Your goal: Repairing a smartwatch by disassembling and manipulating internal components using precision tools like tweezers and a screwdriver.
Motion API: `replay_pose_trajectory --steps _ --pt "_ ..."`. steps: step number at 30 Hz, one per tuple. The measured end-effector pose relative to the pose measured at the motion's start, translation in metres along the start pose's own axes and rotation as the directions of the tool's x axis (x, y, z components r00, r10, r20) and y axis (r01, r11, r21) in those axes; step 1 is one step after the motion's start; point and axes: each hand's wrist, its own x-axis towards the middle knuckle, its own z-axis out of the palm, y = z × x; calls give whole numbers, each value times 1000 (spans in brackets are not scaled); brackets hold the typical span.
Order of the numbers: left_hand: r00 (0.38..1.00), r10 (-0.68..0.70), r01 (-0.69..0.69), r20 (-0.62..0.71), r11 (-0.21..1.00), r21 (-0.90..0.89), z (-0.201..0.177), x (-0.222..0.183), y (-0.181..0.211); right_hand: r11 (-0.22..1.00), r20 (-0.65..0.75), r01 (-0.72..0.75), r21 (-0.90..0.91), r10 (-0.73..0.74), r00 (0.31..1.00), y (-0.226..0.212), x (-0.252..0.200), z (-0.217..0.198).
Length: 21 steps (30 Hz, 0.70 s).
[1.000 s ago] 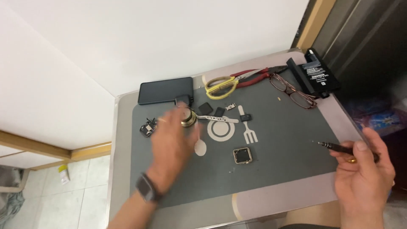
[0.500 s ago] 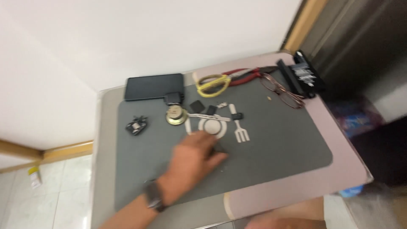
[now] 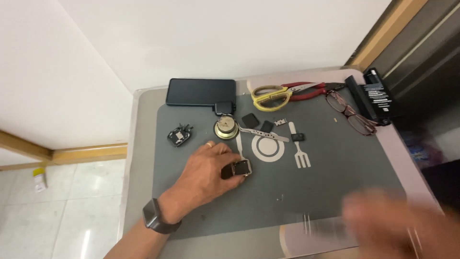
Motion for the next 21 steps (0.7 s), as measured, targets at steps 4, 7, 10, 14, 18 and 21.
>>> replay_pose_trajectory --steps 4,7,10,14,18,21 --pt "989 60 -56 -135 998 38 8 5 -3 686 -484 707 -170 -683 546 -93 83 89" --pt "980 105 -99 -168 994 48 9 4 -4 575 -450 815 76 -709 542 -105 127 107" --pt "970 138 -122 -201 989 88 10 5 -6 640 -455 768 11 -681 574 -105 123 141" --pt "958 174 -156 -227 983 95 9 6 -5 549 -393 816 -180 -801 452 -70 127 149" --pt "978 129 -117 -162 990 82 2 5 -2 708 -583 699 -99 -611 536 -69 127 142" --pt "970 104 -99 -221 995 32 1 4 -2 739 -669 666 -97 -544 506 -58 137 132"
